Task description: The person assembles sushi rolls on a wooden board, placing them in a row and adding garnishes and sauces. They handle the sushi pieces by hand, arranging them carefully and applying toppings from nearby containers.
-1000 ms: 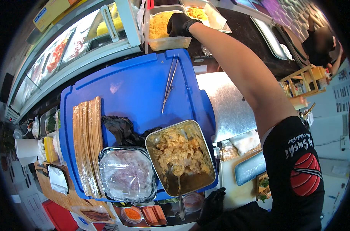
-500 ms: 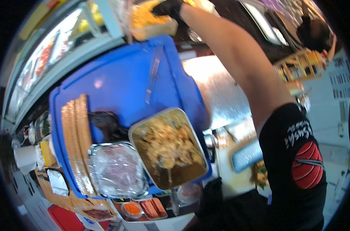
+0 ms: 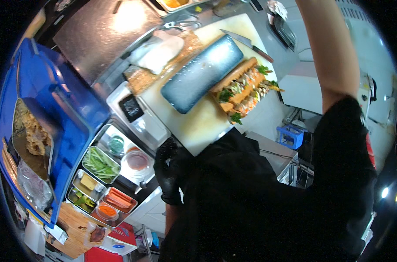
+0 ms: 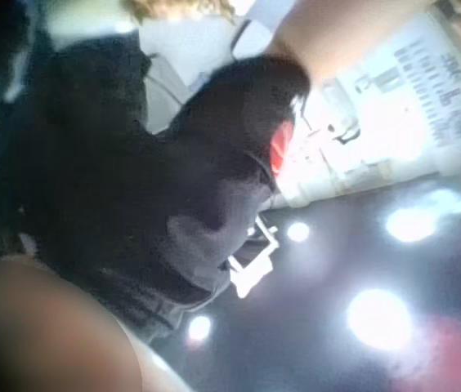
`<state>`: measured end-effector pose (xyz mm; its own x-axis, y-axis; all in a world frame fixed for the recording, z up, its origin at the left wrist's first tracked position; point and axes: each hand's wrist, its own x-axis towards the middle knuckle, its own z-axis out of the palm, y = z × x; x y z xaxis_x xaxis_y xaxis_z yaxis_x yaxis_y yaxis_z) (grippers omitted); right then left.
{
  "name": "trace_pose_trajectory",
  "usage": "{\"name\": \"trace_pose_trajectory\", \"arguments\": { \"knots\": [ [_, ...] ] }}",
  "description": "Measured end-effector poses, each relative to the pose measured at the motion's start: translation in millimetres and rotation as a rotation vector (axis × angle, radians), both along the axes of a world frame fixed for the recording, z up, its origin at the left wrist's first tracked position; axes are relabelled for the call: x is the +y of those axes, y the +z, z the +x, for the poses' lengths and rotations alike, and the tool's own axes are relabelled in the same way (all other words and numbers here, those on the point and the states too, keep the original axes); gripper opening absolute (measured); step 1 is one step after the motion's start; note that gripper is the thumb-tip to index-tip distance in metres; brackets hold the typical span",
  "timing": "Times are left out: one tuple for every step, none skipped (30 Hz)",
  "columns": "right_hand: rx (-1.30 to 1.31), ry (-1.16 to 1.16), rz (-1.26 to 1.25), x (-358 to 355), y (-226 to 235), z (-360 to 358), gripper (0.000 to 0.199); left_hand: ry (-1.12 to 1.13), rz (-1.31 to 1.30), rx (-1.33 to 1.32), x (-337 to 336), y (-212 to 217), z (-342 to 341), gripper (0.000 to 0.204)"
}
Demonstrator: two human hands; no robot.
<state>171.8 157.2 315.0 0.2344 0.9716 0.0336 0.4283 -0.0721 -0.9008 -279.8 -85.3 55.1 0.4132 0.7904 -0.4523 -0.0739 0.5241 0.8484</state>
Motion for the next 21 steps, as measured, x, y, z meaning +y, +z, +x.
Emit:
{"name": "trace_pose_trajectory", "arguments": {
  "knots": [
    [0.024, -0.059, -0.052, -47, 0, 23, 0.058, -0.055, 0.067, 0.067, 1, 7, 6, 0.039],
    [0.067, -0.116, -0.117, -95, -6, 43, 0.059, -0.103, 0.08, 0.093, -5, 8, 15, 0.036],
    [0.17, -0.155, -0.198, -142, -31, 65, 0.059, -0.121, 0.107, 0.151, -11, 11, 26, 0.034],
    [0.389, -0.178, -0.271, -187, -65, 107, 0.051, -0.124, 0.138, 0.217, -20, 18, 35, 0.031],
    [0.434, 0.026, -0.222, -217, -77, 90, 0.046, -0.092, 0.12, 0.175, -29, 18, 43, 0.029],
    [0.475, -0.111, -0.296, -257, -81, 69, 0.044, -0.146, 0.11, 0.194, -35, 11, 51, 0.029],
    [0.529, -0.225, -0.36, -287, -85, 47, 0.043, -0.171, 0.106, 0.226, -42, 7, 58, 0.029],
    [0.649, -0.243, -0.362, -317, -98, 49, 0.033, -0.195, 0.102, 0.255, -49, 4, 65, 0.03],
    [0.684, -0.324, -0.425, -341, -106, 40, 0.034, -0.24, 0.146, 0.277, -55, 4, 71, 0.029],
    [0.579, -0.427, -0.538, -356, -111, 29, 0.034, -0.218, 0.136, 0.28, -60, 2, 79, 0.029],
    [0.626, -0.472, -0.57, -375, -123, 26, 0.035, -0.191, 0.126, 0.282, -69, -3, 88, 0.03],
    [0.605, -0.47, -0.601, -386, -131, 17, 0.035, -0.159, 0.115, 0.286, -79, -9, 96, 0.03],
    [0.681, -0.45, -0.602, -401, -145, 14, 0.034, -0.141, 0.181, 0.307, -87, -20, 99, 0.031],
    [0.755, -0.439, -0.602, -417, -158, 12, 0.034, -0.115, 0.167, 0.334, -91, -25, 107, 0.031],
    [0.801, -0.444, -0.645, -427, -166, 11, 0.034, -0.109, 0.189, 0.392, -95, -35, 111, 0.031],
    [0.847, -0.453, -0.689, -437, -171, 10, 0.034, -0.106, 0.209, 0.449, -98, -47, 113, 0.031],
    [0.859, -0.449, -0.708, -444, -174, 9, 0.035, -0.076, 0.266, 0.498, -102, -57, 116, 0.029],
    [0.891, -0.475, -0.705, -457, -186, 12, 0.035, 0.003, 0.304, 0.452, -105, -67, 120, 0.029],
    [0.867, -0.484, -0.719, -465, -189, 14, 0.034, 0.035, 0.314, 0.463, -106, -69, 128, 0.029],
    [0.843, -0.494, -0.733, -470, -191, 16, 0.033, 0.066, 0.325, 0.474, -106, -71, 134, 0.029],
    [0.787, -0.458, -0.728, -472, -193, 19, 0.032, 0.107, 0.322, 0.469, -107, -79, 136, 0.029]
  ]
}}
